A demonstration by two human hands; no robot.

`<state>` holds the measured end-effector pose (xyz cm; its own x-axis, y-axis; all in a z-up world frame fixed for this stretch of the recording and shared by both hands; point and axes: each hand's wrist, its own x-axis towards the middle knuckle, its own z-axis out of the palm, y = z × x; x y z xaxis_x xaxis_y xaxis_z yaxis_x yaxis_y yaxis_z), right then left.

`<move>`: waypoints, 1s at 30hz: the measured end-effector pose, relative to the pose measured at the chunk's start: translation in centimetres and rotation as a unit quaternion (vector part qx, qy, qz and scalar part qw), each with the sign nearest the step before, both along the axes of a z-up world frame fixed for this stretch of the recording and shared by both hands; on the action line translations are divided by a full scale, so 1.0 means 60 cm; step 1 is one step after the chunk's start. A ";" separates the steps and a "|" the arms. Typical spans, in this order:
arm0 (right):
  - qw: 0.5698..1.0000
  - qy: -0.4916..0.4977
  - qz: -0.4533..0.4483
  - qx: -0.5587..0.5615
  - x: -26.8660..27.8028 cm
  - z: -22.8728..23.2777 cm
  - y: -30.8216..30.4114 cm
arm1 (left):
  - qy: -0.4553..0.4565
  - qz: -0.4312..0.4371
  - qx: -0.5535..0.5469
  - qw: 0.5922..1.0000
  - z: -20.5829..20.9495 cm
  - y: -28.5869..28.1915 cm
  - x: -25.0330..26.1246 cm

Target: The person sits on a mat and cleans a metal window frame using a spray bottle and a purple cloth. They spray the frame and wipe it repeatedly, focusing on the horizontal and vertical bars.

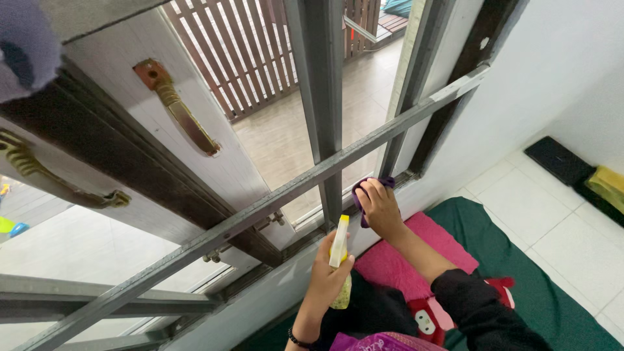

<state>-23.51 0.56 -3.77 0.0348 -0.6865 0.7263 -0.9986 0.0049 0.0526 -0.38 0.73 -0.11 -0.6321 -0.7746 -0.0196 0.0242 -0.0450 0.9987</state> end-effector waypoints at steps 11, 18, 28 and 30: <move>0.994 0.074 -0.010 -0.078 -0.014 0.193 0.001 | 0.040 -0.025 0.003 0.999 0.067 -0.011 -0.025; 0.990 0.096 -0.017 -0.100 -0.024 0.214 -0.010 | 0.080 -0.006 0.006 0.997 0.029 -0.005 -0.048; 0.959 0.243 -0.133 0.061 -0.026 0.168 -0.015 | 0.057 -0.006 0.053 0.997 0.024 -0.003 -0.040; 0.947 0.281 -0.134 0.079 -0.029 0.138 -0.008 | 0.075 -0.003 0.064 0.995 0.023 -0.003 -0.035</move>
